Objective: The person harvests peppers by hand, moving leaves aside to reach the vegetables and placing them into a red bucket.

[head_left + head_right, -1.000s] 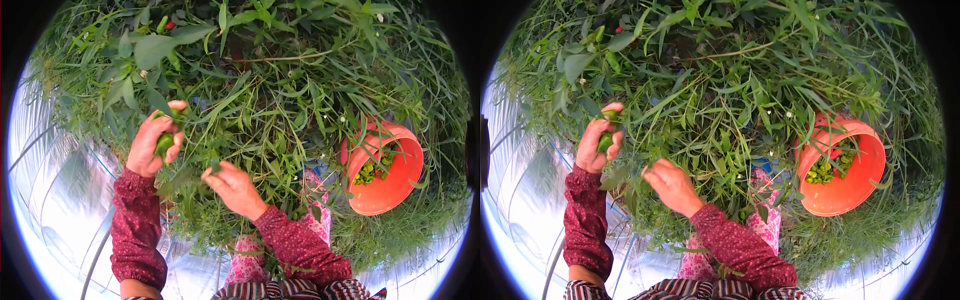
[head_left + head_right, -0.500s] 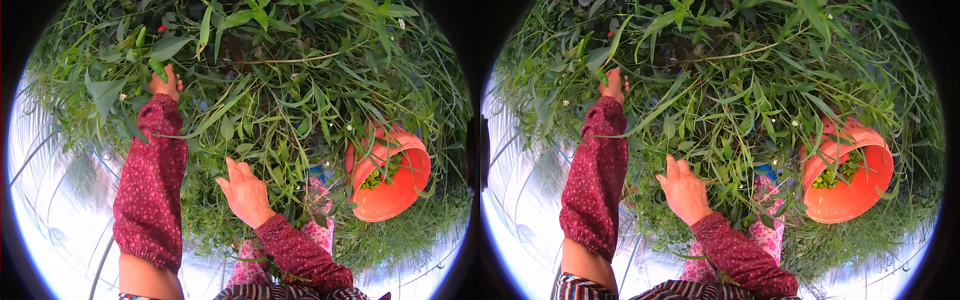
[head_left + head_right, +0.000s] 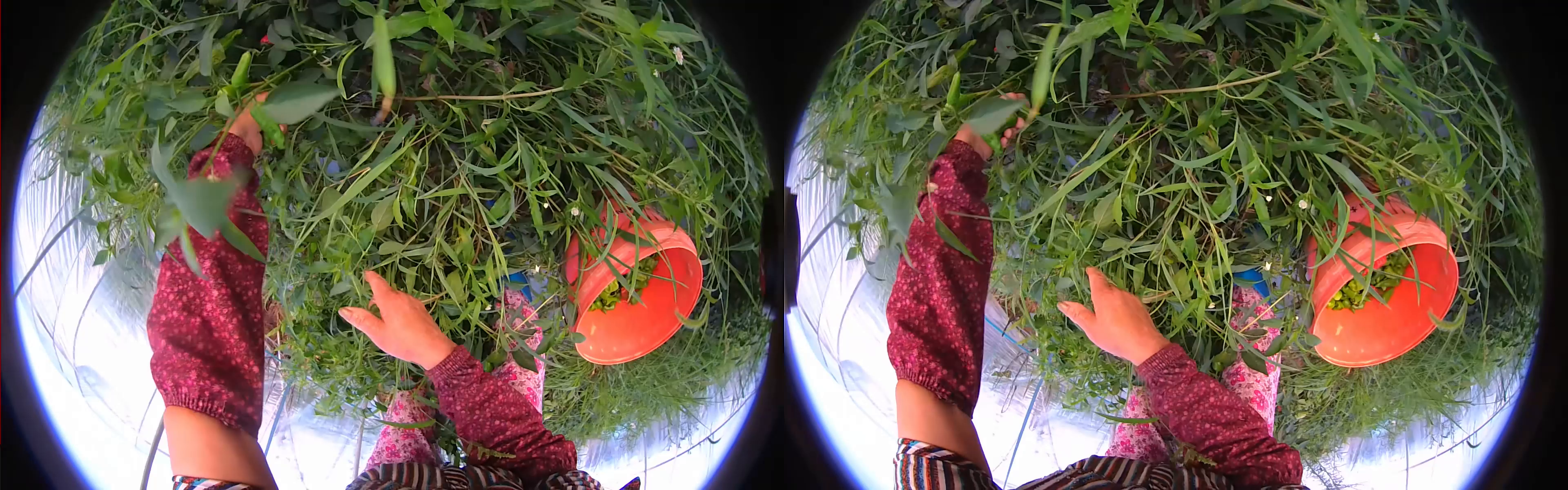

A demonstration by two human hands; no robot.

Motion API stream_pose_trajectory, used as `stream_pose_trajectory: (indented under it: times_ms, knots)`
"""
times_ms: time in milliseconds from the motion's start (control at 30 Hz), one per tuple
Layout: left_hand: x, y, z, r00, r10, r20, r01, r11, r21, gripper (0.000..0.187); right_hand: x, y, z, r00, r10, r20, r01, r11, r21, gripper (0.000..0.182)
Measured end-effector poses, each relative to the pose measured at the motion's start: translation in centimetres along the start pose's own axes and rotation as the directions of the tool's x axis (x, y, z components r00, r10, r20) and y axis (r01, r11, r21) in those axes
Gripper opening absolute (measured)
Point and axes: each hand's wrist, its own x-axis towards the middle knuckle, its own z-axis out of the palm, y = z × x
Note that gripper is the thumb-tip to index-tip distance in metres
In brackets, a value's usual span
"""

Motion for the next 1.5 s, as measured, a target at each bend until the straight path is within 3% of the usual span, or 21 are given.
stream_pose_trajectory:
  times_ms: [100, 133, 200, 233, 300, 367, 433, 500, 600, 667, 733, 767, 800, 833, 1000, 1167, 1233, 1300, 1400, 1433, 1500]
  knots:
    - [-1.8, 1.5, 0.3, 0.988, 0.150, -0.025, -0.152, 0.986, -0.074, 0.036, 0.4, 0.1, -0.5, 0.958, 0.050, 0.283, -0.092, 0.986, 0.138, 0.057]
    - [-2.5, 2.0, 0.2, 0.955, 0.255, 0.152, -0.220, 0.952, -0.212, 0.036, 0.5, -0.4, -1.1, 0.900, 0.070, 0.431, -0.253, 0.888, 0.385, 0.055]
    - [-3.3, 4.2, -0.7, 0.935, -0.219, 0.280, 0.302, 0.905, -0.298, 0.034, 0.6, -1.3, -2.0, 0.775, 0.006, 0.632, -0.514, 0.587, 0.625, 0.048]
    - [-4.5, 5.4, -0.3, 0.935, -0.223, 0.274, 0.303, 0.905, -0.298, 0.034, 0.5, -1.2, -2.1, 0.771, 0.001, 0.636, -0.516, 0.586, 0.624, 0.048]
    - [-8.4, 7.8, 2.4, 0.971, -0.199, 0.134, 0.210, 0.975, -0.074, 0.031, 0.7, -1.2, -2.8, 0.798, -0.075, 0.597, -0.570, 0.226, 0.790, 0.044]
    - [-12.2, 8.0, 3.7, 0.993, -0.074, 0.093, 0.085, 0.989, -0.125, 0.029, 0.6, -1.8, -3.4, 0.865, -0.037, 0.501, -0.494, 0.119, 0.861, 0.046]
    - [-14.8, 6.5, 3.5, 0.982, -0.119, 0.149, 0.152, 0.960, -0.233, 0.027, 0.4, -1.5, -3.5, 0.929, -0.010, 0.370, -0.367, -0.152, 0.918, 0.047]
    - [-17.5, 4.5, 3.7, 0.964, -0.194, 0.179, 0.236, 0.938, -0.253, 0.025, 0.4, -1.0, -3.6, 0.927, -0.078, 0.366, -0.374, -0.260, 0.890, 0.044]
    - [-21.0, 3.4, 6.4, 0.948, -0.276, 0.159, 0.317, 0.871, -0.376, 0.014, 0.5, -0.8, -2.6, 0.933, 0.024, 0.359, -0.355, -0.108, 0.929, 0.039]
    - [-23.2, 4.3, 9.4, 0.985, -0.097, 0.141, 0.142, 0.920, -0.365, 0.012, 0.3, -1.1, -2.1, 0.935, 0.189, 0.300, -0.296, -0.053, 0.954, 0.036]
    - [-24.7, 5.5, 12.9, 0.995, 0.079, 0.068, -0.043, 0.907, -0.419, 0.013, 0.1, -1.1, -2.0, 0.958, 0.110, 0.264, -0.264, -0.015, 0.964, 0.039]
    - [-25.5, 5.5, 14.8, 1.000, 0.030, 0.010, -0.020, 0.864, -0.502, 0.018, 0.1, -1.6, -2.1, 0.965, 0.085, 0.250, -0.249, -0.018, 0.968, 0.041]
    - [-25.6, 4.7, 15.4, 0.932, 0.357, -0.067, -0.361, 0.931, -0.063, 0.021, 0.0, -1.6, -1.8, 0.965, 0.079, 0.252, -0.252, -0.005, 0.968, 0.041]
    - [-25.7, 4.9, 16.2, 0.861, 0.505, -0.058, -0.487, 0.852, 0.194, 0.029, 0.1, -1.2, -1.5, 0.975, 0.055, 0.216, -0.216, -0.007, 0.976, 0.044]
    - [-26.9, 4.2, 19.6, 0.759, 0.632, -0.157, -0.477, 0.703, 0.527, 0.056, -0.3, 0.5, -0.5, 0.982, 0.055, 0.183, -0.185, 0.048, 0.982, 0.053]
    - [-29.3, 3.2, 20.6, 0.796, 0.595, -0.115, -0.436, 0.694, 0.573, 0.077, -1.5, 0.5, 0.6, 0.998, 0.013, 0.064, -0.065, 0.075, 0.995, 0.053]
    - [-30.2, 3.5, 20.5, 0.811, 0.578, -0.092, -0.320, 0.569, 0.758, 0.081, -2.4, 0.9, 0.0, 0.995, -0.053, 0.079, -0.064, 0.234, 0.970, 0.053]
    - [-30.9, 3.1, 20.7, 0.837, 0.546, -0.036, -0.378, 0.623, 0.685, 0.080, -3.2, 1.0, -1.2, 0.988, -0.154, -0.016, 0.110, 0.626, 0.772, 0.054]
    - [-32.1, 4.2, 22.5, 0.805, 0.593, 0.004, -0.458, 0.617, 0.640, 0.082, -5.8, 0.6, -2.8, 0.964, -0.244, -0.105, 0.219, 0.505, 0.835, 0.060]
    - [-32.5, 5.2, 22.8, 0.810, 0.586, 0.024, -0.448, 0.593, 0.669, 0.083, -6.5, 0.6, -3.4, 0.996, -0.093, -0.003, 0.033, 0.323, 0.946, 0.063]
    - [-32.9, 6.7, 24.0, 0.786, 0.618, 0.006, -0.504, 0.635, 0.585, 0.083, -7.6, 0.5, -5.3, 0.994, -0.107, -0.016, 0.053, 0.358, 0.932, 0.065]
